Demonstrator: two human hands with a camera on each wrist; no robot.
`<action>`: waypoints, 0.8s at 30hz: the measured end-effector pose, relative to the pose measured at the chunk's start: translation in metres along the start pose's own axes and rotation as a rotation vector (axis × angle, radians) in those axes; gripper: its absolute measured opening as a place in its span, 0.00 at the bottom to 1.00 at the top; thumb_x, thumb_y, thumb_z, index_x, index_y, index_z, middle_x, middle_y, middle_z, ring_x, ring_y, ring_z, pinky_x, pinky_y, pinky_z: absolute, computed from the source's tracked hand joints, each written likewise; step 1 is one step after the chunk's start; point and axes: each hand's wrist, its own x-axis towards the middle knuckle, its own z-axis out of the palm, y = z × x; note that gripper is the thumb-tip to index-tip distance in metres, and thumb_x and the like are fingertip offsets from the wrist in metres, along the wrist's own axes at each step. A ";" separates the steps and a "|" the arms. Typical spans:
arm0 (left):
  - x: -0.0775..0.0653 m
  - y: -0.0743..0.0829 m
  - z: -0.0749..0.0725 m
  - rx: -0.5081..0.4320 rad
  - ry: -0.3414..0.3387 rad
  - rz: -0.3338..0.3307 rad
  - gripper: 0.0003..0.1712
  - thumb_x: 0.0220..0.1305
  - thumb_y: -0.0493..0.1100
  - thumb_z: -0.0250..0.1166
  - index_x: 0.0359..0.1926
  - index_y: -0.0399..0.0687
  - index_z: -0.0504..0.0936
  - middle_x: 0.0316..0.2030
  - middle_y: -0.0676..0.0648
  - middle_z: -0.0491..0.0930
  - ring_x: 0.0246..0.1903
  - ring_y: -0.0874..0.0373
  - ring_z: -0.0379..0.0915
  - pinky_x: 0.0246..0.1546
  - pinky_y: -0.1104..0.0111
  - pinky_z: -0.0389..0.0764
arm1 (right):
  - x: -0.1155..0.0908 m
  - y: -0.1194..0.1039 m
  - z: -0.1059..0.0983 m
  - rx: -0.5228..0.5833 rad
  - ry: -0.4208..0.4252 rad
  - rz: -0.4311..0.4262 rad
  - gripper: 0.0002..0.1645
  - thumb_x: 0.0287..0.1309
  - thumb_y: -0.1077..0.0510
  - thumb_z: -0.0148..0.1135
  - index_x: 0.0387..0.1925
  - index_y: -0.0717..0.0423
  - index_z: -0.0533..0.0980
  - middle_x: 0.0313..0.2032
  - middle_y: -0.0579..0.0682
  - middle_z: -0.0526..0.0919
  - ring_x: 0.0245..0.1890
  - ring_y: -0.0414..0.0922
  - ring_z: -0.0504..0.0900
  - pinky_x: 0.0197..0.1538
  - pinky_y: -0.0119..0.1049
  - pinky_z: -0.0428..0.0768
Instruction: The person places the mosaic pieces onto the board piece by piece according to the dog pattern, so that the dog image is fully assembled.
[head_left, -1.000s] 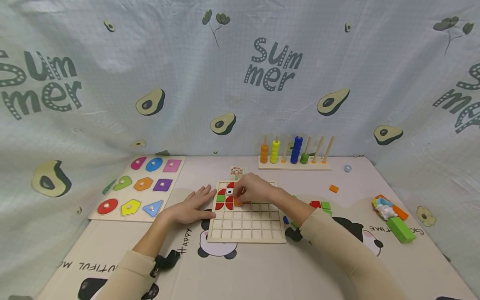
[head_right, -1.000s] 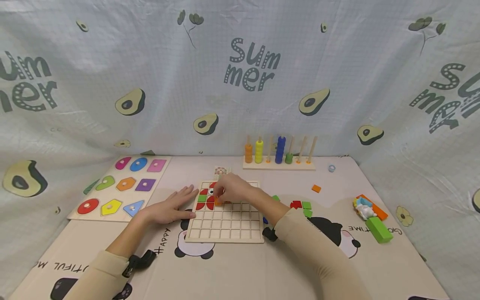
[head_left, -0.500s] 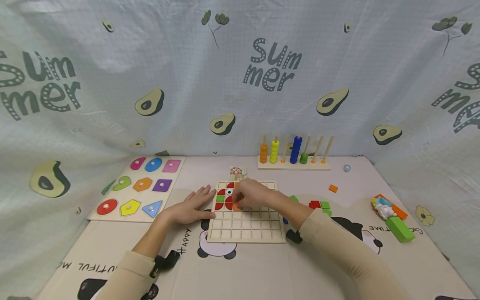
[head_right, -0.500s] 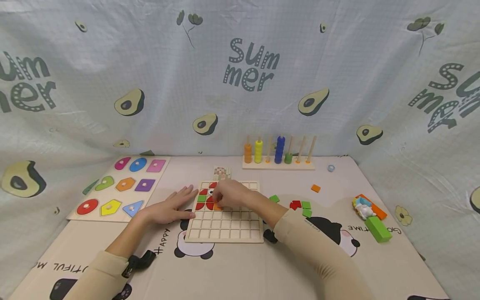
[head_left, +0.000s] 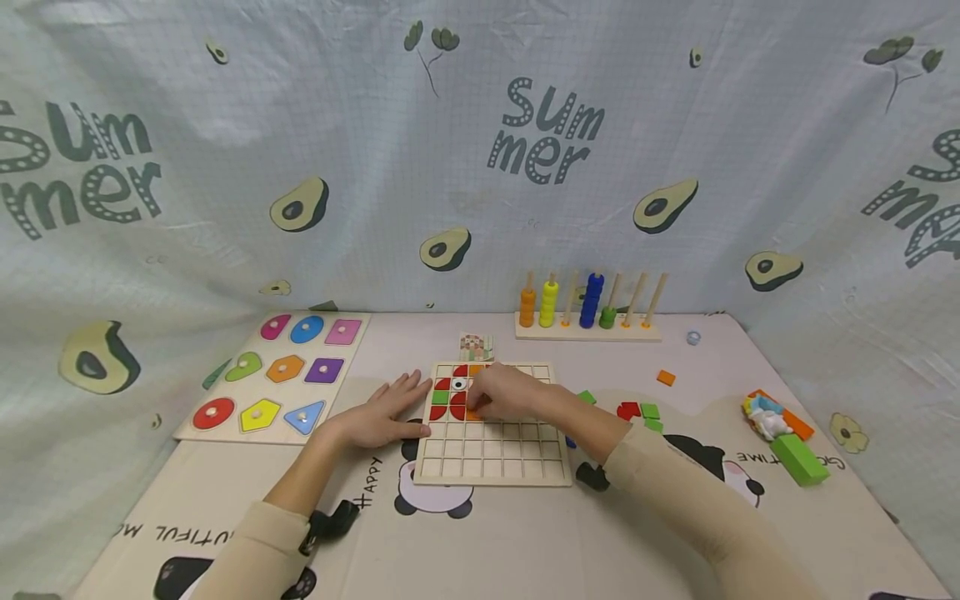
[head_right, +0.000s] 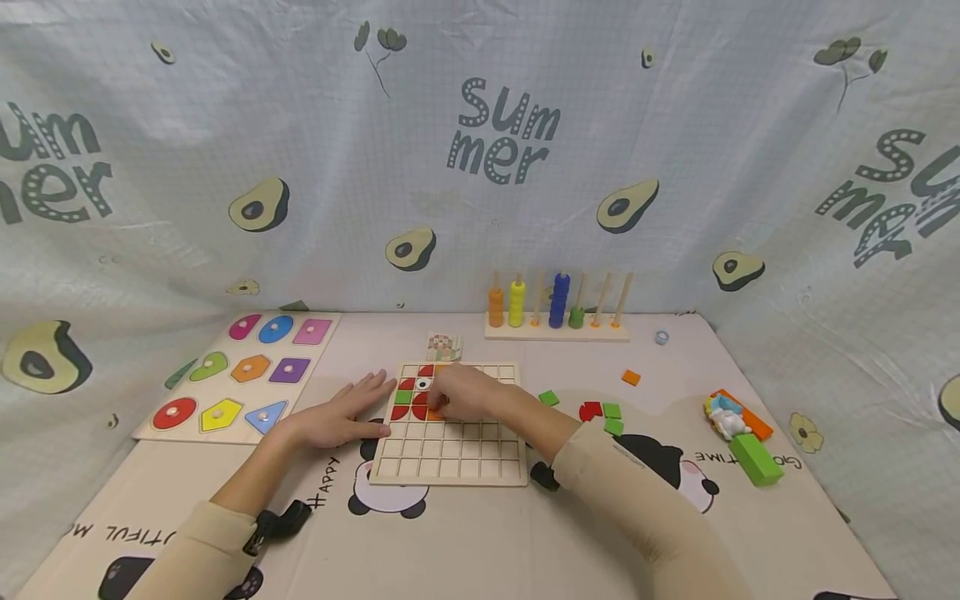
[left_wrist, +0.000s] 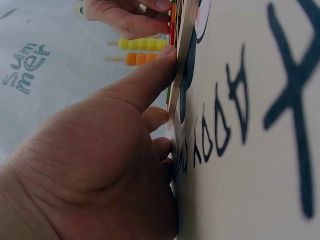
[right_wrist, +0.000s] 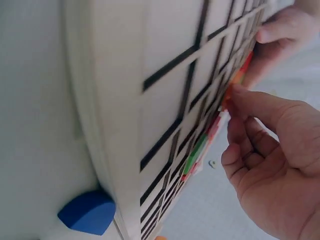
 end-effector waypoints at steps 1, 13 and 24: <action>0.000 0.000 0.000 0.000 -0.001 0.000 0.51 0.61 0.67 0.59 0.76 0.56 0.47 0.76 0.46 0.38 0.74 0.47 0.26 0.71 0.48 0.32 | -0.003 0.001 -0.001 0.009 0.008 -0.003 0.09 0.55 0.64 0.67 0.38 0.51 0.86 0.37 0.41 0.86 0.36 0.33 0.78 0.43 0.29 0.78; -0.003 0.004 -0.003 -0.002 -0.001 0.004 0.50 0.62 0.65 0.59 0.76 0.54 0.47 0.76 0.45 0.37 0.74 0.45 0.26 0.71 0.47 0.33 | -0.088 0.044 -0.049 0.241 0.248 0.084 0.16 0.58 0.55 0.66 0.49 0.42 0.80 0.47 0.41 0.81 0.44 0.45 0.79 0.44 0.40 0.79; -0.002 0.003 -0.002 0.000 -0.005 0.013 0.50 0.62 0.65 0.59 0.76 0.55 0.46 0.76 0.45 0.37 0.74 0.46 0.26 0.71 0.47 0.33 | -0.163 0.103 -0.055 0.302 0.073 0.345 0.13 0.54 0.61 0.68 0.44 0.54 0.83 0.40 0.50 0.85 0.34 0.45 0.78 0.34 0.37 0.81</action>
